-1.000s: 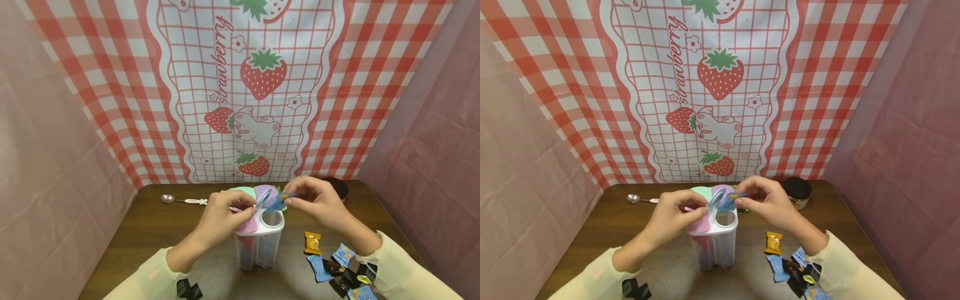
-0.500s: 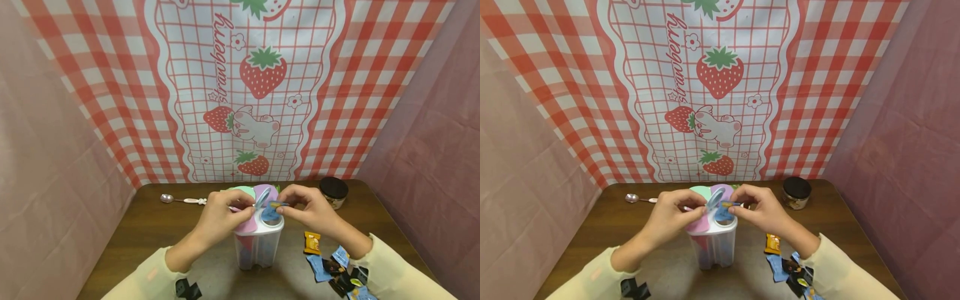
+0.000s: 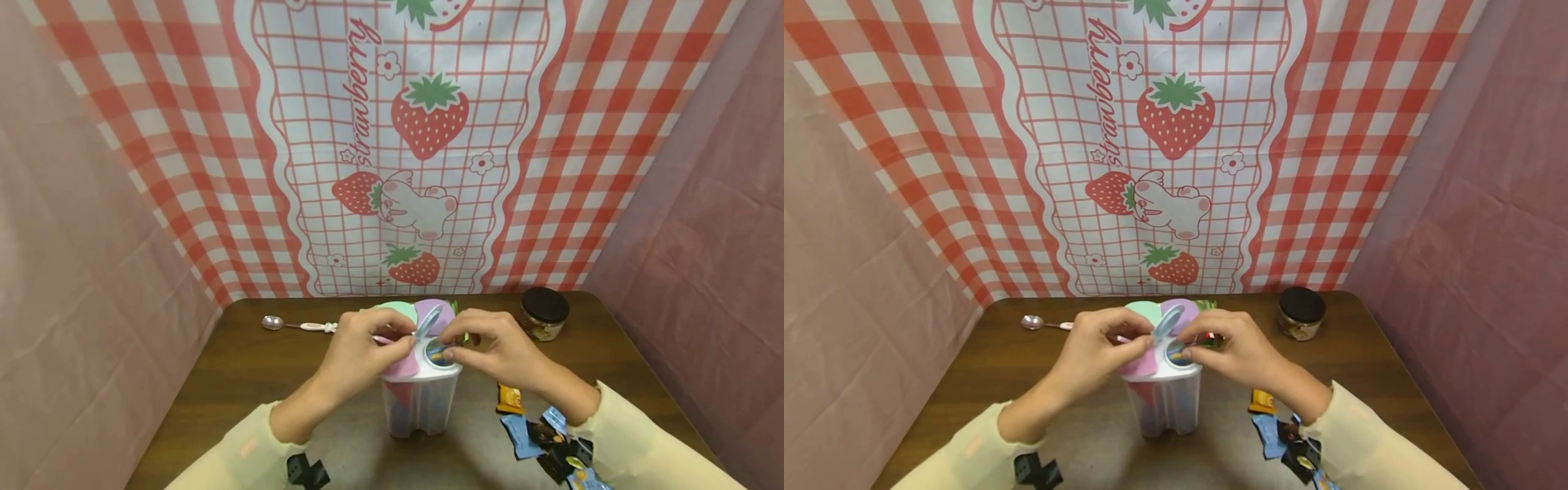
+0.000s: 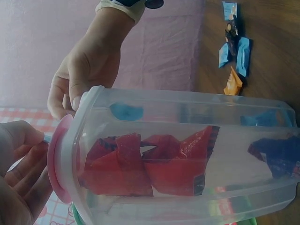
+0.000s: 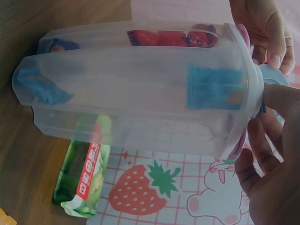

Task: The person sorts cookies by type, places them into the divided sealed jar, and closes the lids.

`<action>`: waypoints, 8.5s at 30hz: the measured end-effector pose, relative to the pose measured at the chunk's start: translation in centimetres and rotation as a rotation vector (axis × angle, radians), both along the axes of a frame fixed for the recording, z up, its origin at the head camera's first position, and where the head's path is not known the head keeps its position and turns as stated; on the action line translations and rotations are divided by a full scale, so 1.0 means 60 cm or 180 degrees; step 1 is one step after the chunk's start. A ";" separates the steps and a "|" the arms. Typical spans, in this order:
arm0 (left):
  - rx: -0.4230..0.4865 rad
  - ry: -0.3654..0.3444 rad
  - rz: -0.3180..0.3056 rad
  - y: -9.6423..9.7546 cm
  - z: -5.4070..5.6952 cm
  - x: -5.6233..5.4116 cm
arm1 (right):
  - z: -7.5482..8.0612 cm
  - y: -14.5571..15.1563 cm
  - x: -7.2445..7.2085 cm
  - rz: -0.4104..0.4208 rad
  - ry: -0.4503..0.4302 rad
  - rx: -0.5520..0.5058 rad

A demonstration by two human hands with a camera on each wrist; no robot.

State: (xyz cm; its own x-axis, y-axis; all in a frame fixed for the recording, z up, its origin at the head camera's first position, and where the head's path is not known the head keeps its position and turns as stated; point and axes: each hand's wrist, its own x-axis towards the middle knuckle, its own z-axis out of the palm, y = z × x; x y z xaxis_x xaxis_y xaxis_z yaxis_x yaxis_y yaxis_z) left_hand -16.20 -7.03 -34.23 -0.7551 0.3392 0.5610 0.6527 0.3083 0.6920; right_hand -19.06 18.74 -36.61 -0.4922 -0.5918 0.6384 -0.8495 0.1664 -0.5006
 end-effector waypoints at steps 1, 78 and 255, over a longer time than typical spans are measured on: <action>0.0001 0.0004 0.0004 0.000 0.000 0.000 | 0.000 -0.001 -0.001 0.0039 0.0063 -0.0013; 0.0106 0.0247 0.0106 0.010 -0.003 0.009 | -0.249 0.220 -0.053 -0.0901 -0.1414 0.1587; -0.0608 -0.0156 0.0131 -0.005 0.017 0.005 | -0.268 0.328 0.048 -0.2098 -0.1591 0.1409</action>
State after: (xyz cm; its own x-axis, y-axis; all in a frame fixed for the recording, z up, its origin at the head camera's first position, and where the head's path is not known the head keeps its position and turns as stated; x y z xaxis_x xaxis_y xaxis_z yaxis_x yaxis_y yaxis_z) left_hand -15.92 -7.30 -33.21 -0.7953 0.4044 0.4517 0.6039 0.4628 0.6489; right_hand -16.16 38.43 -52.70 -0.9711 -0.2344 0.0457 -0.2195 0.8002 -0.5582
